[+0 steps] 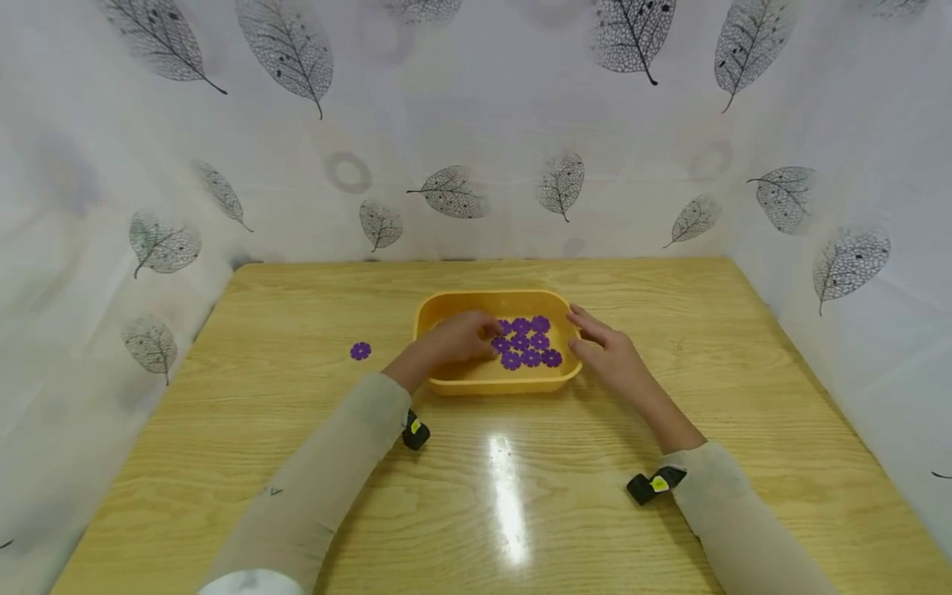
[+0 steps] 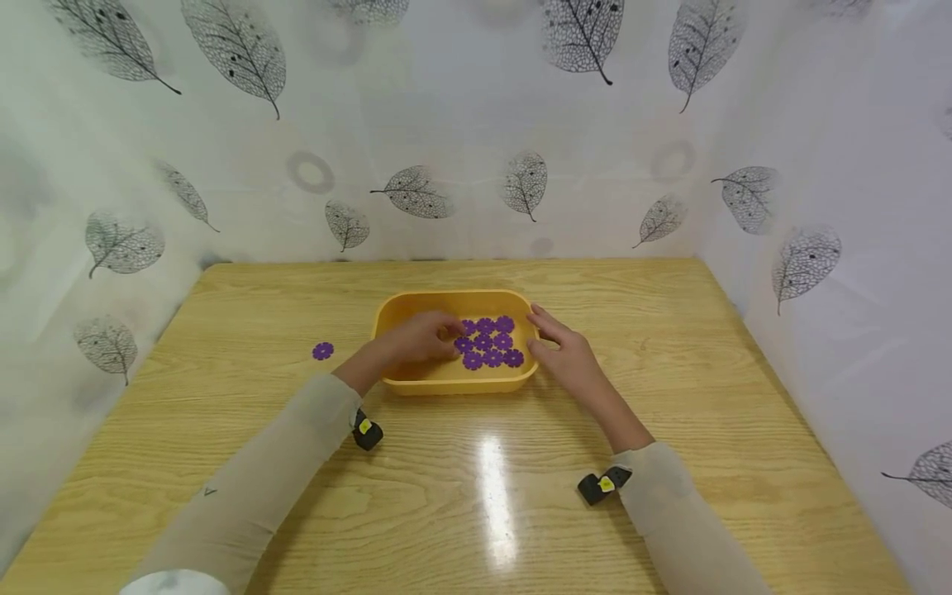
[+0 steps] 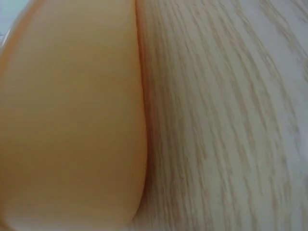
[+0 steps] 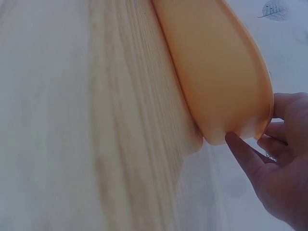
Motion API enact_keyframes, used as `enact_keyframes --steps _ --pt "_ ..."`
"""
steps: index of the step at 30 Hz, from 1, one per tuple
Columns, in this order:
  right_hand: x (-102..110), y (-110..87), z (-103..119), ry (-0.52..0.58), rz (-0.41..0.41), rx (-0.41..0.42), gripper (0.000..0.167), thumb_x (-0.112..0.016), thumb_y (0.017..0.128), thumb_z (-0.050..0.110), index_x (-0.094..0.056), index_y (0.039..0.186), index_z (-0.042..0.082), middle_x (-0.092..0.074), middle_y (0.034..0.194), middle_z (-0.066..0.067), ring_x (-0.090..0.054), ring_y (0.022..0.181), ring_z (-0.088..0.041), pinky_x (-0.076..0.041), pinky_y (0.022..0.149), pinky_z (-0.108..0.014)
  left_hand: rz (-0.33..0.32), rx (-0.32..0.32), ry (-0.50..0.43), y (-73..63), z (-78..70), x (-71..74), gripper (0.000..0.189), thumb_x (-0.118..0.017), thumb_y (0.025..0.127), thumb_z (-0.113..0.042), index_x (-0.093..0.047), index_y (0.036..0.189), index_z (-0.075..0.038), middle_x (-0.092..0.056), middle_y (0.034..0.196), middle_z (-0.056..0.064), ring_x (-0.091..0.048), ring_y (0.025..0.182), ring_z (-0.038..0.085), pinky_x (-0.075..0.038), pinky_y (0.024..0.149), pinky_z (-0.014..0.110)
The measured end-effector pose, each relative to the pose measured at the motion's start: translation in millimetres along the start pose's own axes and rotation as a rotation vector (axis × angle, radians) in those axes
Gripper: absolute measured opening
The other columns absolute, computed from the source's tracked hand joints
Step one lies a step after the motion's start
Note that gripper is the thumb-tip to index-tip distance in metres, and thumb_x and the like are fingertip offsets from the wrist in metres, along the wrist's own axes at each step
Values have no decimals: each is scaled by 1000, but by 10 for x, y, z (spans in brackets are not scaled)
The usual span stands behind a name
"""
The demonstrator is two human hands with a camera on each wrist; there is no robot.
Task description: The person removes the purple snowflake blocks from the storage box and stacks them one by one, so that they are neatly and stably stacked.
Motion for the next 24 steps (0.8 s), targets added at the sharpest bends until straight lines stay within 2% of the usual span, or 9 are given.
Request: enact_keyframes --steps 11,24 --pt "1 11 -59 10 2 25 55 -56 104 31 -42 154 12 -27 166 1 -37 146 -38 -39 112 -55 6 4 107 20 -23 -17 37 -72 95 -26 -67 129 -13 -66 126 3 -59 119 20 -46 107 38" --pt "9 10 -43 -2 -4 19 55 -57 103 32 -44 153 14 -28 166 2 -38 146 -37 -41 111 -51 8 10 144 4 -54 -20 36 -71 96 -27 -66 128 -12 -63 127 4 -58 121 22 -46 107 39"
Point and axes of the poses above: each hand's wrist, its own y-axis towards the middle knuckle, its own x-axis out of the back of the hand, z = x × y, the point moved 1 cm from there along y, towards the middle knuckle
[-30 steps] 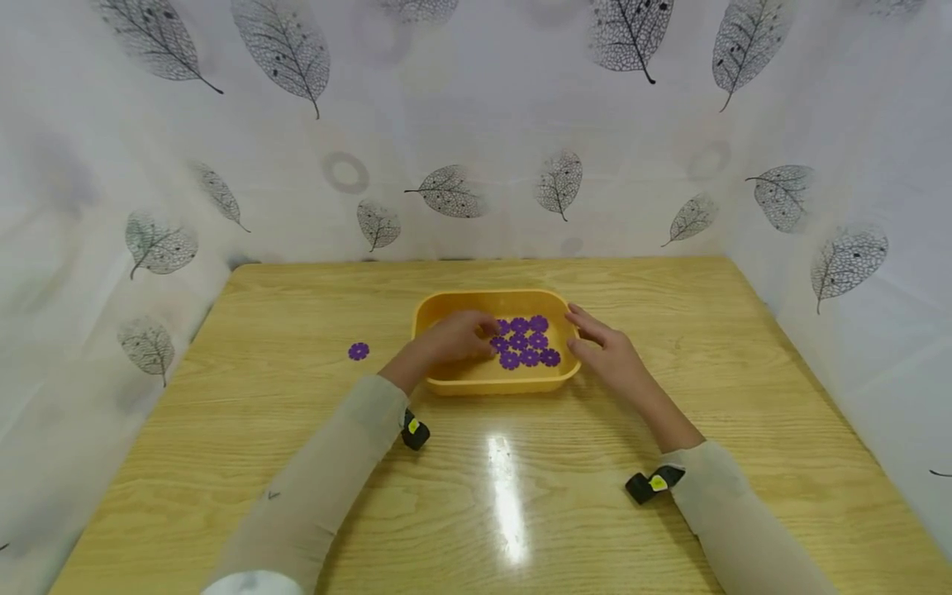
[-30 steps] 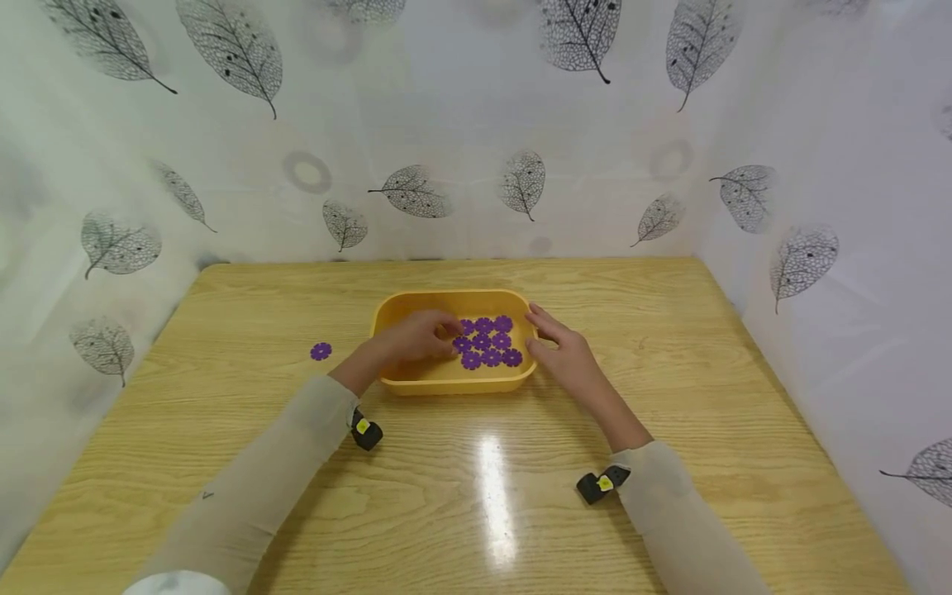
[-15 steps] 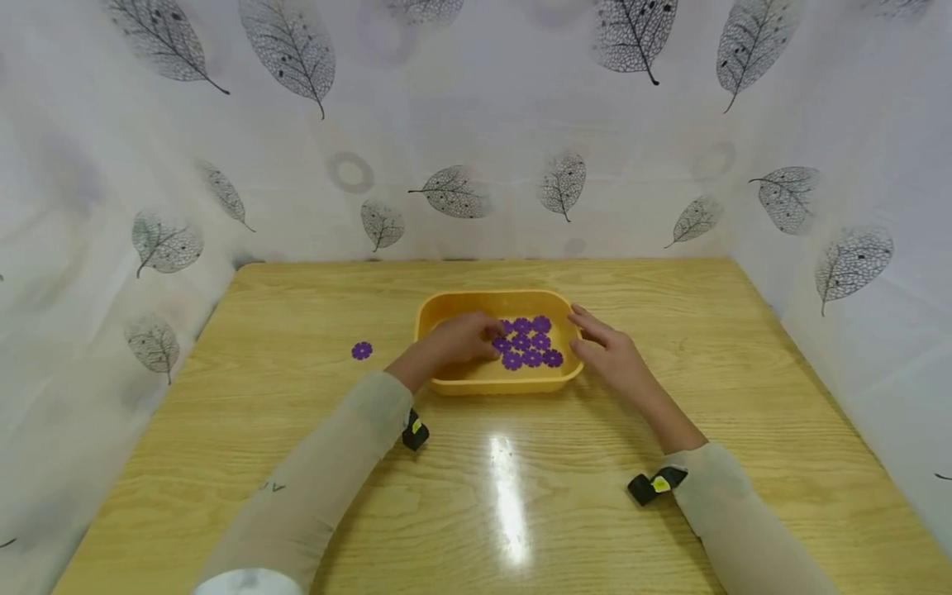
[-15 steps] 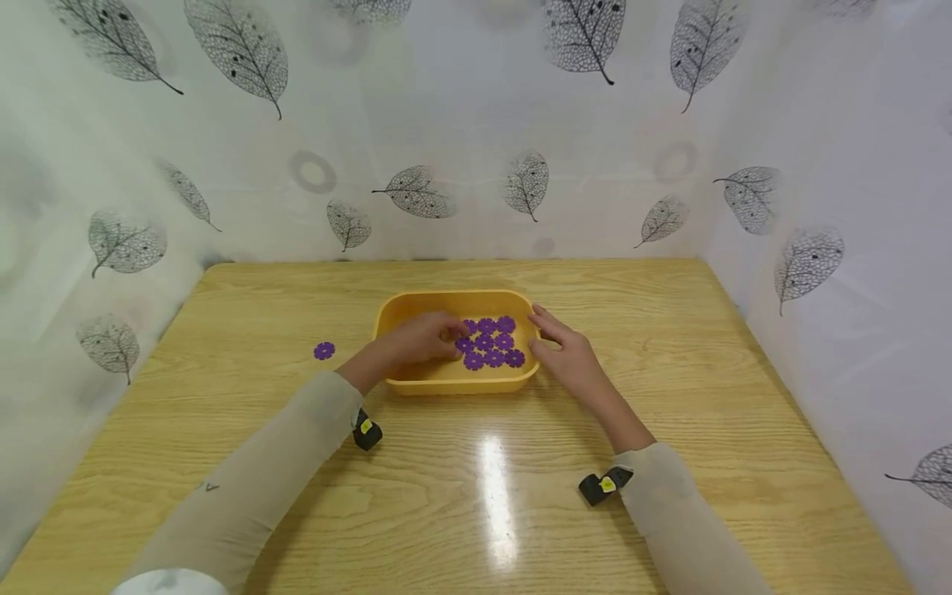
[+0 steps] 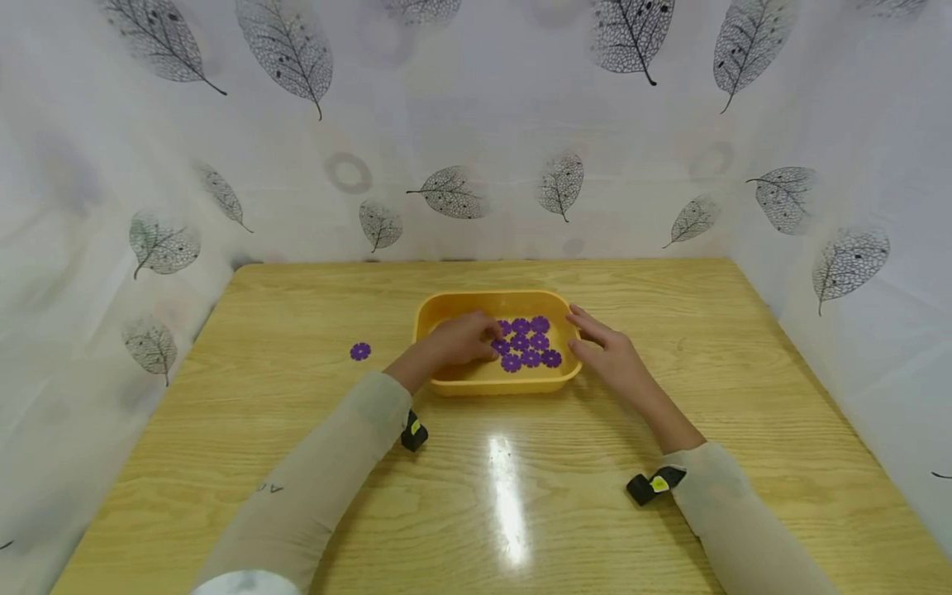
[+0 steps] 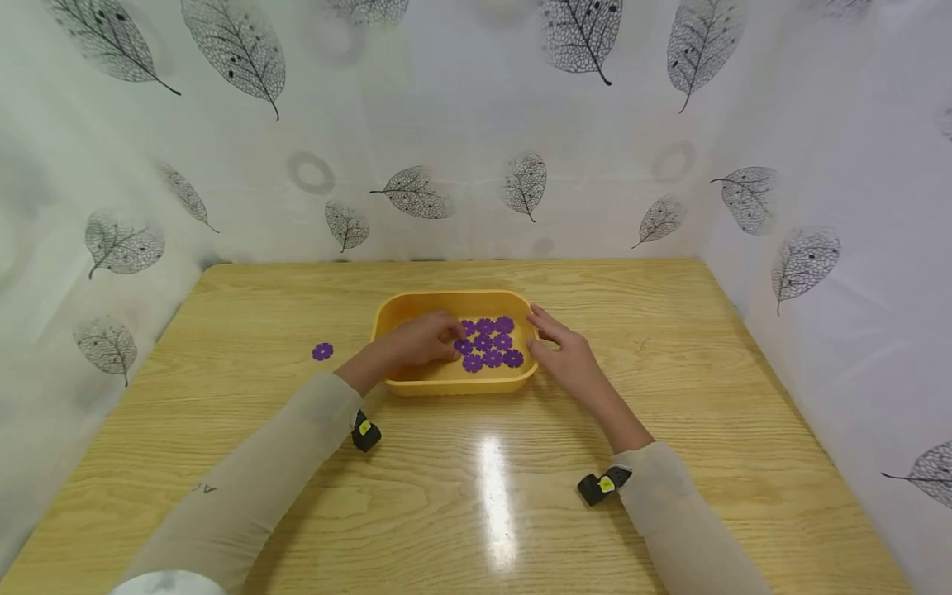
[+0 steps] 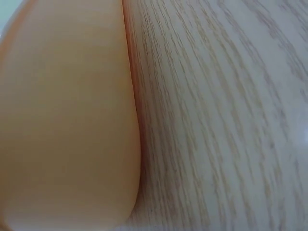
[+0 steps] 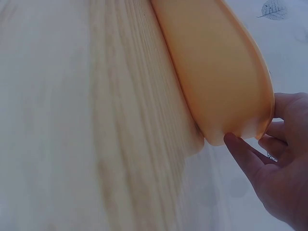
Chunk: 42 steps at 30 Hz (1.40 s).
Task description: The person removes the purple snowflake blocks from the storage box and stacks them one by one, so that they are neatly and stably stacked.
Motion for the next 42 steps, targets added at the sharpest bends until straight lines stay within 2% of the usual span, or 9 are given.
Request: enact_keyframes --steps 8,34,42 --pt "-8 -8 14 8 5 -25 56 -58 102 36 -44 153 17 -28 165 9 -39 145 -35 -42 111 -52 10 -14 9 -12 -1 2 38 -69 97 -27 -65 132 -12 -61 131 5 -57 125 23 -45 109 39" --pt "-15 11 -3 -7 3 -31 54 -57 103 34 -44 153 17 -27 165 9 -37 147 -35 -40 113 -52 39 -27 5 4 24 -9 39 -69 97 -26 -63 133 -14 -58 131 4 -56 125 23 -46 108 40" --pt "-17 10 10 -15 -2 -26 53 -57 104 28 -44 153 14 -28 165 7 -38 147 -33 -39 114 -51 47 1 -21 13 28 -17 38 -69 96 -26 -62 132 -15 -57 133 3 -55 126 22 -45 108 40"
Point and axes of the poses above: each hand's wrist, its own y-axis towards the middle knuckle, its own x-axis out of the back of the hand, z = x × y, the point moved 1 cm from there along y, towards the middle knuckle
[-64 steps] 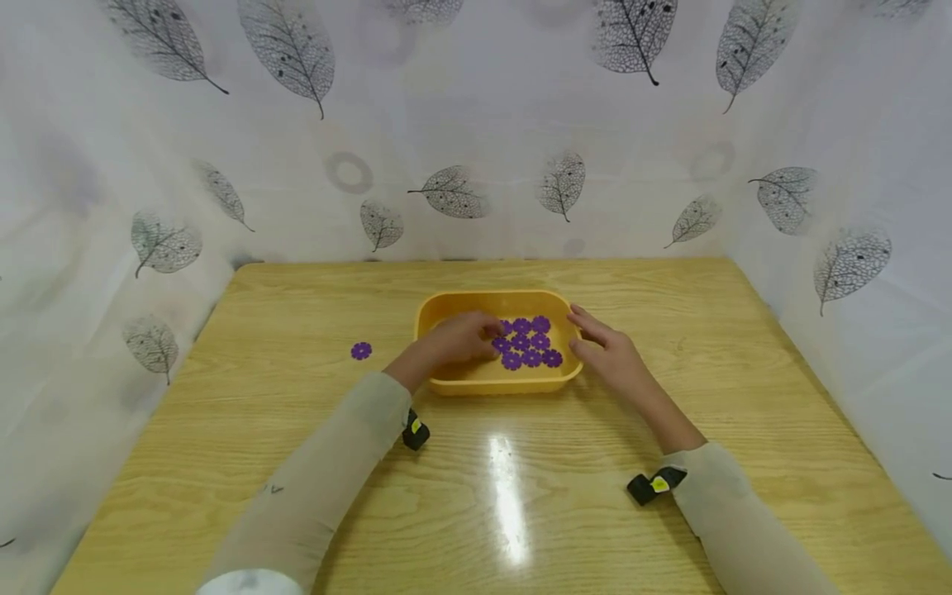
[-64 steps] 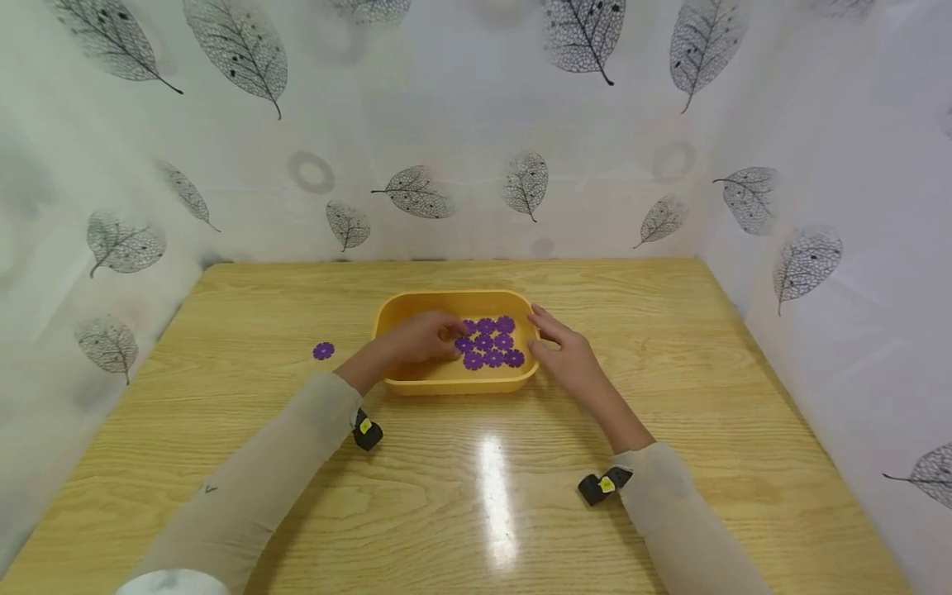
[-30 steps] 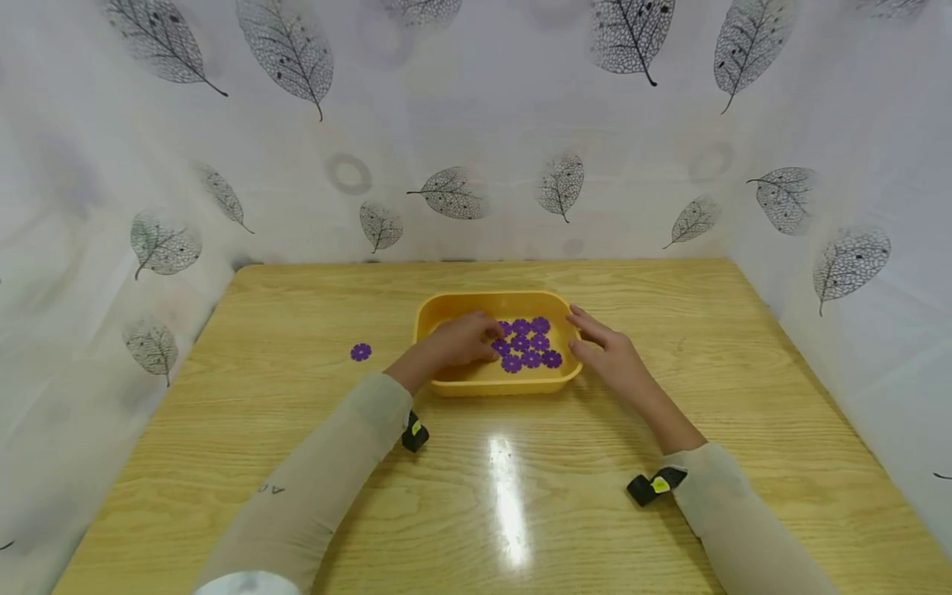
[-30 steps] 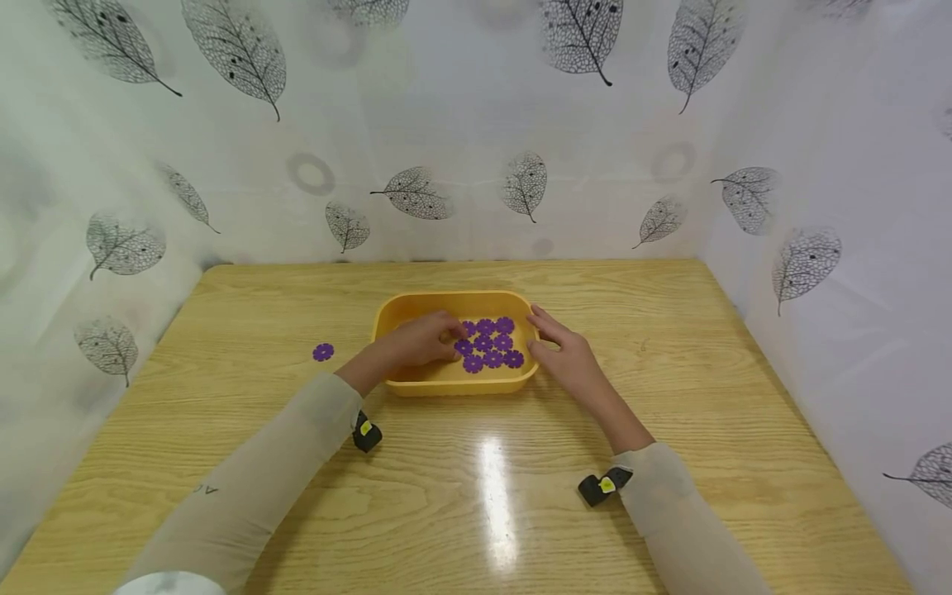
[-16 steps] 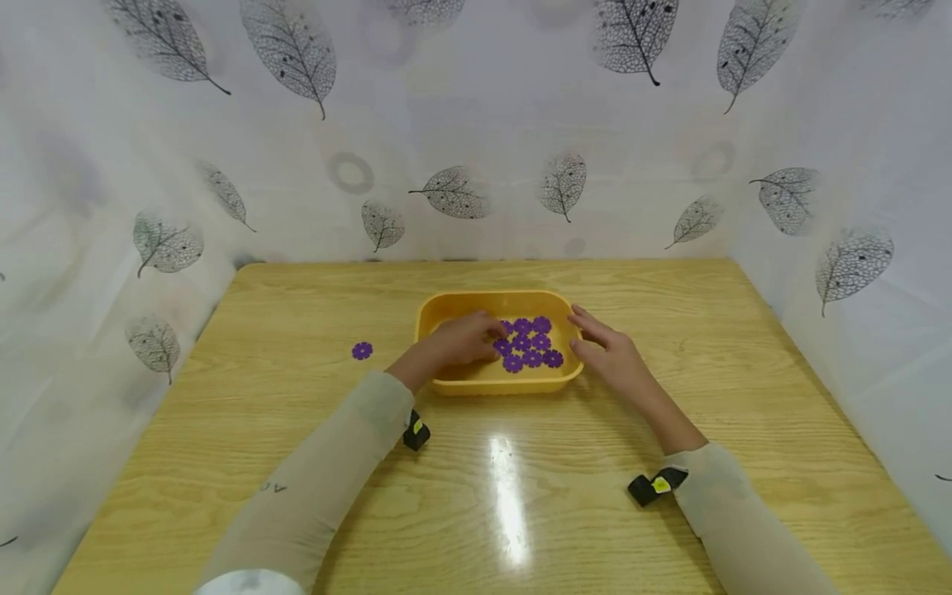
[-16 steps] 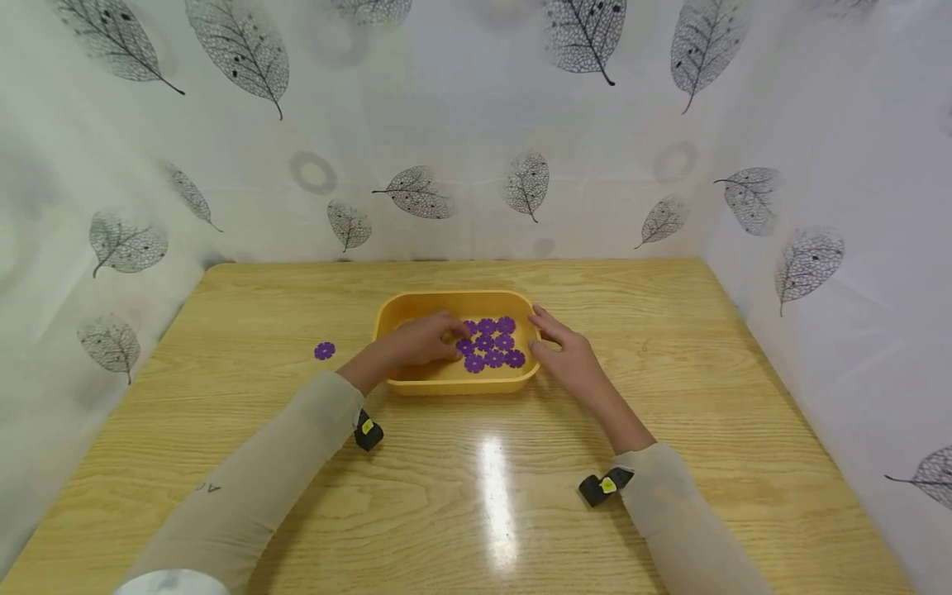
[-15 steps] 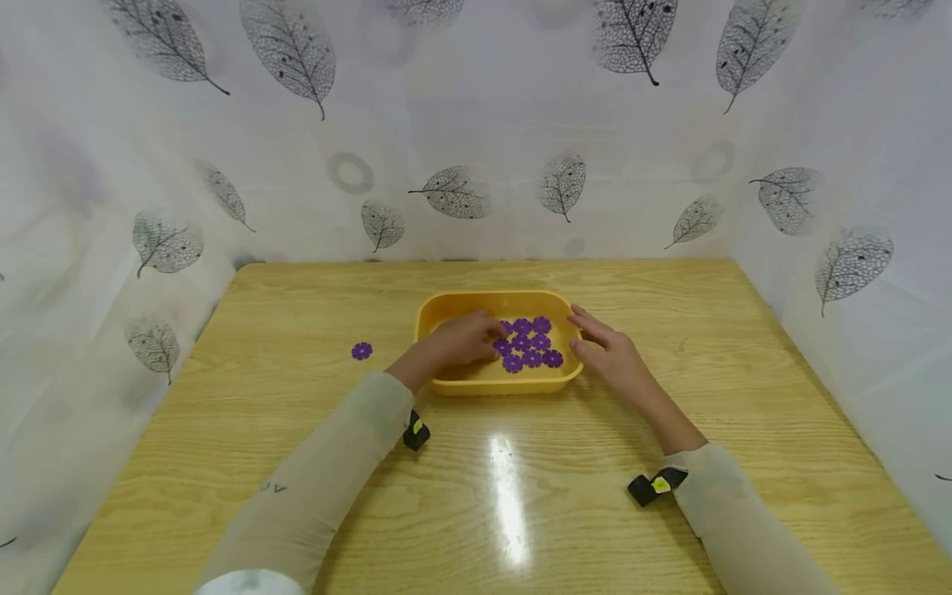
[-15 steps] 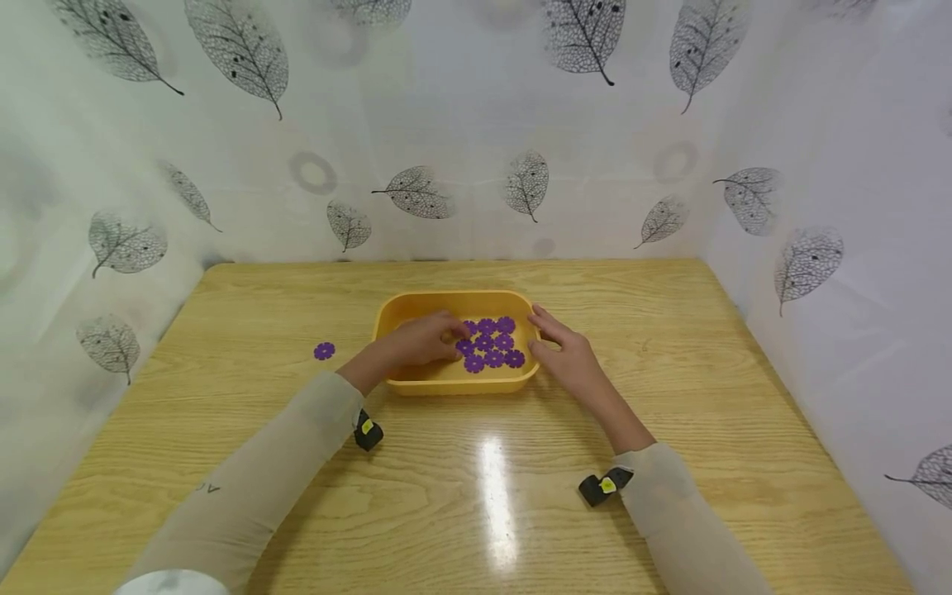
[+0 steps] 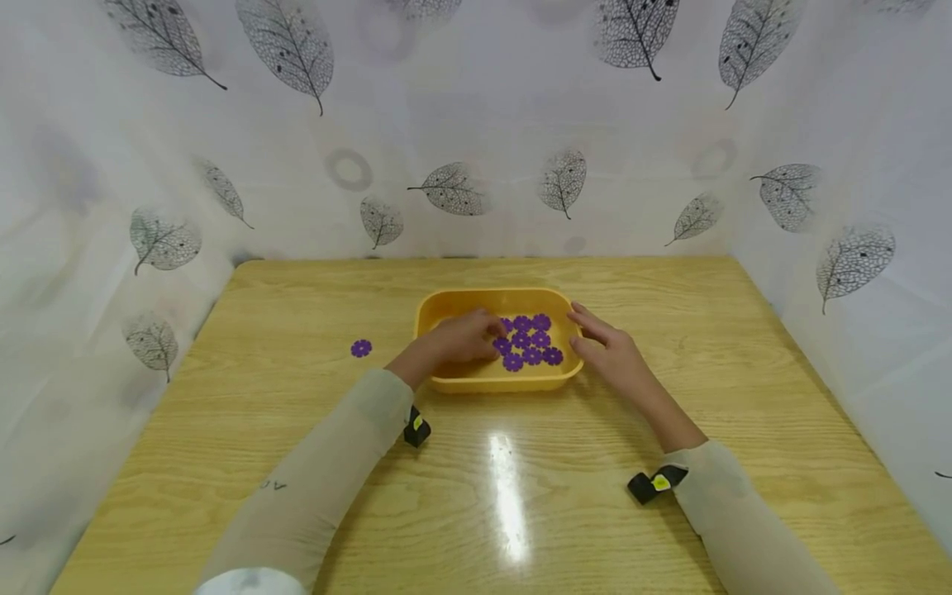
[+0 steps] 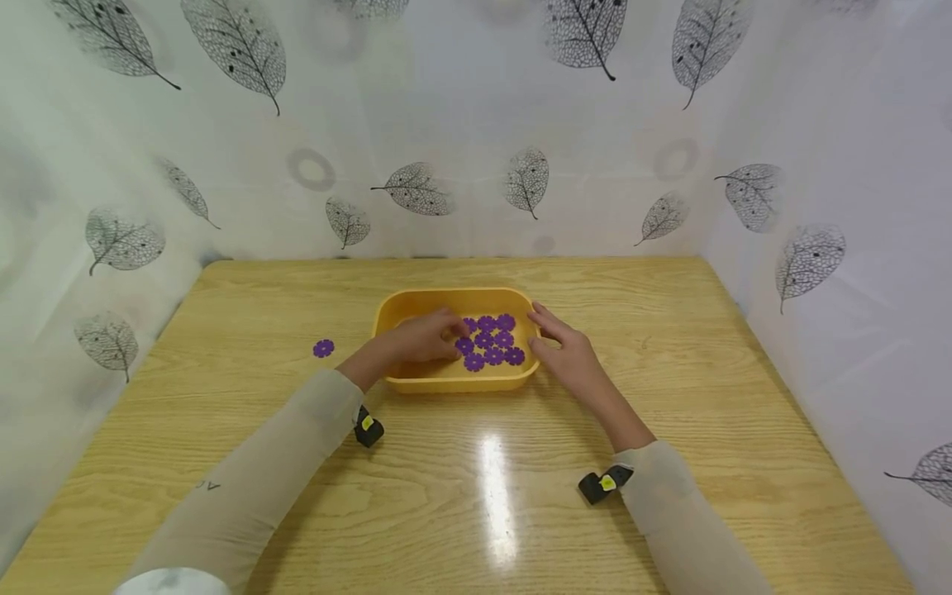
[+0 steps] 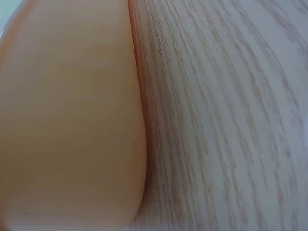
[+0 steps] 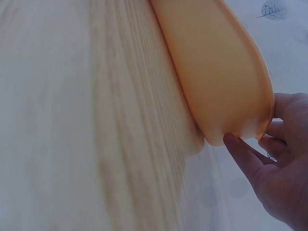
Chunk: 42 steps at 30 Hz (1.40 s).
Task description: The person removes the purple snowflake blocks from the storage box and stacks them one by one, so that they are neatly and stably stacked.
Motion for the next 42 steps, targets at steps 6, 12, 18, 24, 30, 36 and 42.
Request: enact_keyframes --steps 6,12,18,24,30,36,42 --pt "6 1 4 -6 -9 4 52 -56 104 28 -45 152 13 -28 165 4 -39 146 -35 -39 114 -51 -7 -9 -12 -1 -8 7 37 -69 96 -25 -63 130 -13 -57 132 3 -55 125 22 -46 108 40" --pt "8 -7 -8 -7 -6 14 54 -56 104 32 -44 153 13 -27 166 2 -39 145 -38 -39 113 -52 0 -27 18 -10 -16 8 42 -70 95 -27 -63 135 -15 -56 134 4 -53 128 23 -44 109 40" --pt "1 -5 0 -6 -7 4 54 -57 103 35 -45 153 15 -28 165 6 -40 145 -35 -41 112 -51 6 -19 -26 -37 -30 24 38 -69 95 -25 -64 131 -14 -56 132 3 -55 124 22 -47 105 39" --pt "0 0 8 -4 -7 3 54 -57 103 33 -45 152 14 -28 165 7 -38 147 -32 -39 114 -49 17 -17 -44 -60 -56 41 37 -69 95 -22 -63 130 -12 -56 132 5 -55 123 23 -47 105 39" --pt "0 -4 10 -3 -4 3 54 -56 104 31 -44 153 13 -28 166 4 -37 148 -33 -38 115 -50 31 -30 -40 -73 -61 44 41 -67 97 -22 -62 137 -19 -53 131 4 -54 118 21 -46 104 38" --pt "2 -9 9 15 2 2 53 -57 103 30 -45 153 13 -27 166 3 -37 147 -35 -38 114 -52 38 -27 -50 -86 -62 50 38 -67 97 -23 -64 135 -22 -52 130 4 -54 112 21 -47 101 37" --pt "3 -9 9 14 -2 7 53 -57 103 30 -46 152 13 -27 166 3 -38 147 -35 -39 114 -52 42 -29 -50 -96 -64 58 36 -68 96 -22 -63 131 -17 -52 132 4 -53 122 22 -46 105 38"
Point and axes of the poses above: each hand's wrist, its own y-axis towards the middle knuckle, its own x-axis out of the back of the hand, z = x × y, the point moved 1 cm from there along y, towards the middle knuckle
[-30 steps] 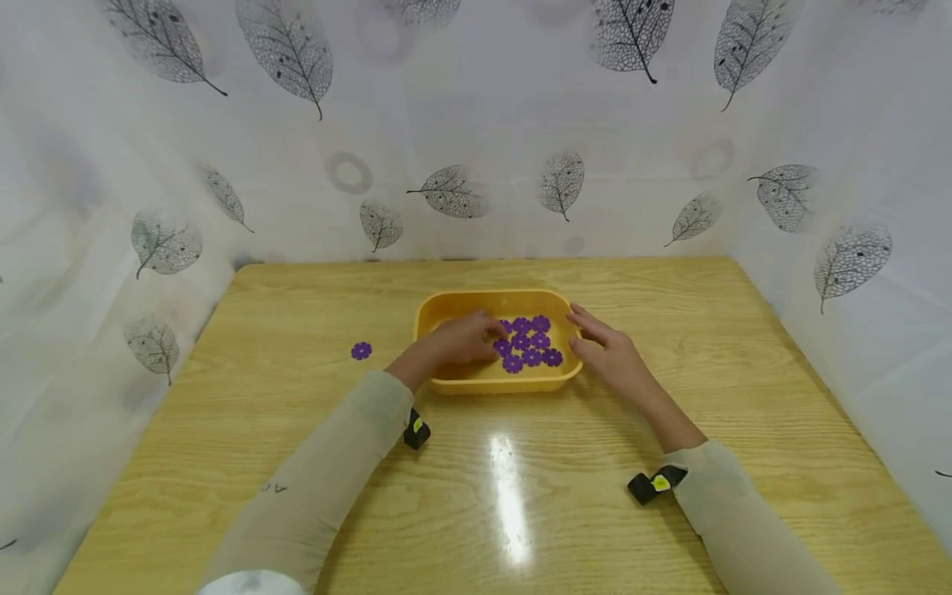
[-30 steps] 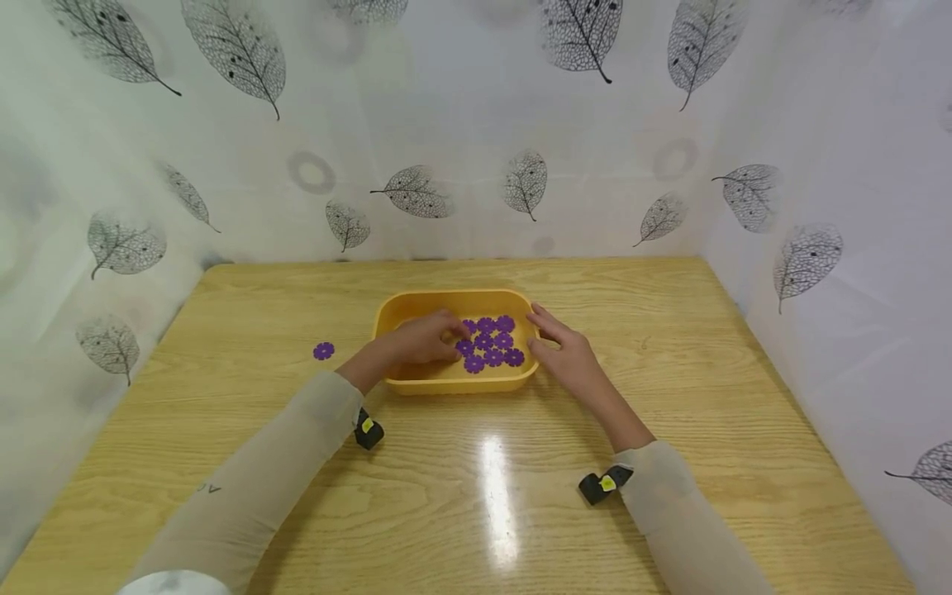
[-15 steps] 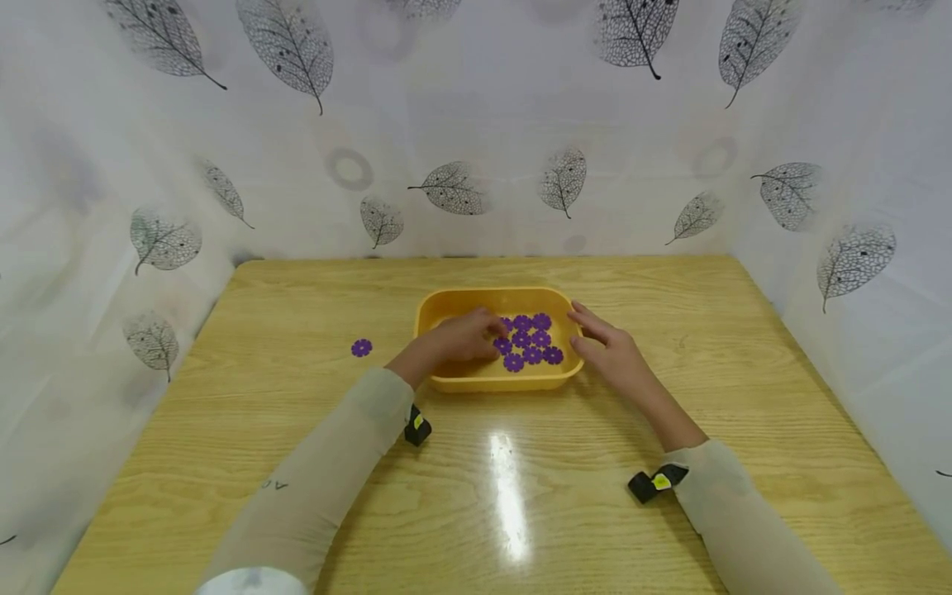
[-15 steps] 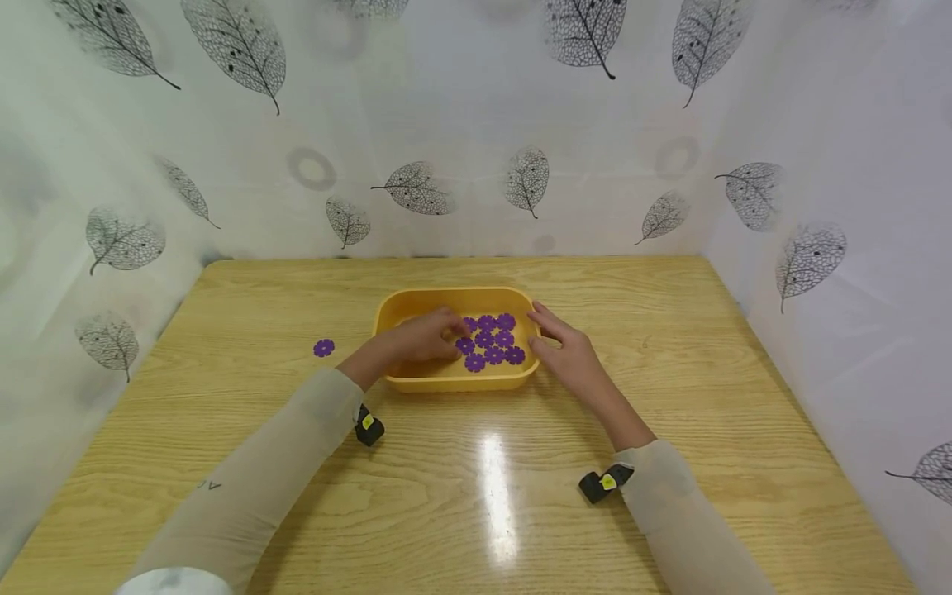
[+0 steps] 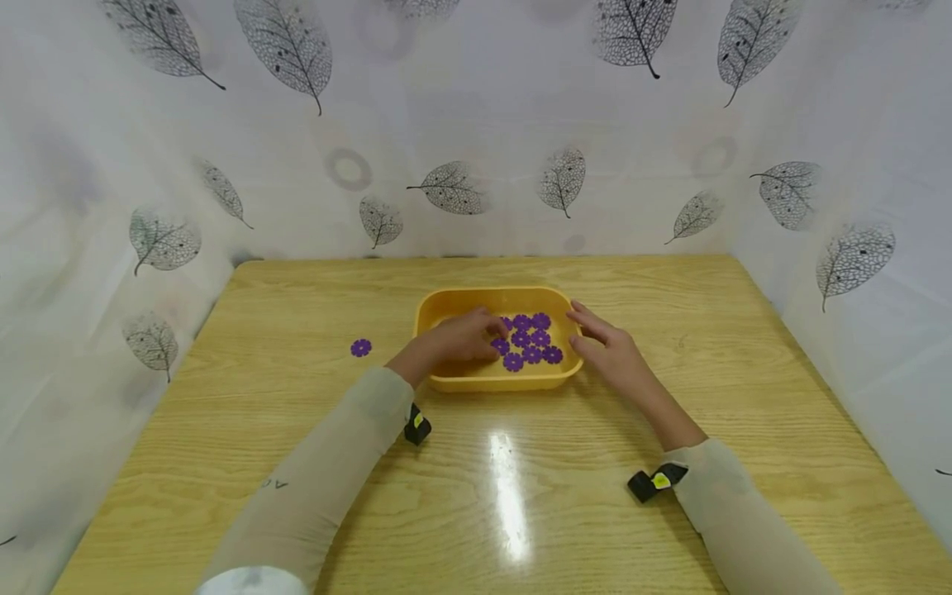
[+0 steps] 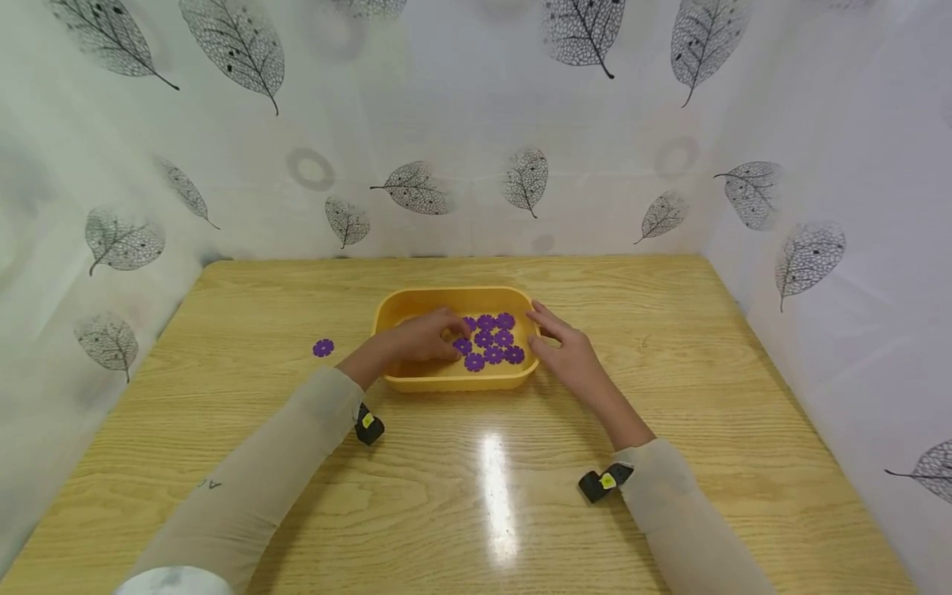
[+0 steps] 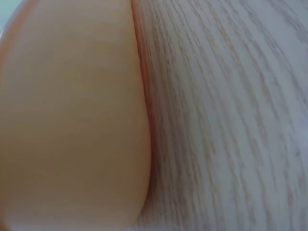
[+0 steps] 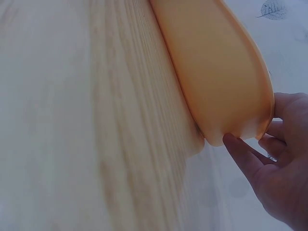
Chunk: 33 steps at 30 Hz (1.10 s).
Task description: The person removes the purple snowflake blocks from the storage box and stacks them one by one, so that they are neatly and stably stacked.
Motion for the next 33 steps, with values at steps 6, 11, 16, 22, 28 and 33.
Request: enact_keyframes --steps 6,11,16,22,28,33 --pt "-4 5 9 -10 -6 -11 53 -57 103 32 -46 152 14 -28 165 7 -36 148 -31 -38 115 -49 -19 0 22 20 -5 -4 37 -71 94 -22 -61 129 -15 -56 129 4 -54 121 21 -47 105 38" --pt "-13 13 10 -19 -5 -16 53 -57 103 33 -46 152 15 -28 165 8 -35 149 -30 -37 116 -48 -28 16 19 39 -4 -7 36 -72 93 -22 -62 126 -15 -62 123 3 -57 115 20 -49 102 37" --pt "-14 12 8 -30 -5 -16 54 -56 103 34 -45 153 16 -27 165 7 -36 148 -31 -38 115 -49 -31 44 40 48 7 -15 32 -72 94 -27 -63 124 -19 -64 121 0 -59 113 18 -49 101 37" --pt "-12 14 17 -29 -5 -15 53 -57 103 33 -46 152 16 -27 165 8 -35 149 -30 -38 115 -48 -40 62 60 54 9 -23 32 -71 95 -31 -65 124 -20 -66 121 0 -60 114 18 -49 101 38" --pt "-11 9 8 -29 -4 -13 53 -56 103 32 -46 152 15 -27 166 7 -34 149 -30 -37 116 -48 -53 57 87 69 25 -37 38 -70 95 -34 -64 128 -17 -66 122 -1 -61 114 17 -49 101 37" --pt "-4 0 4 -27 -4 -12 53 -56 104 31 -45 153 15 -27 166 5 -34 149 -32 -36 116 -49 -54 53 102 78 28 -39 39 -70 95 -34 -64 129 -17 -66 123 -1 -61 115 18 -49 102 38"
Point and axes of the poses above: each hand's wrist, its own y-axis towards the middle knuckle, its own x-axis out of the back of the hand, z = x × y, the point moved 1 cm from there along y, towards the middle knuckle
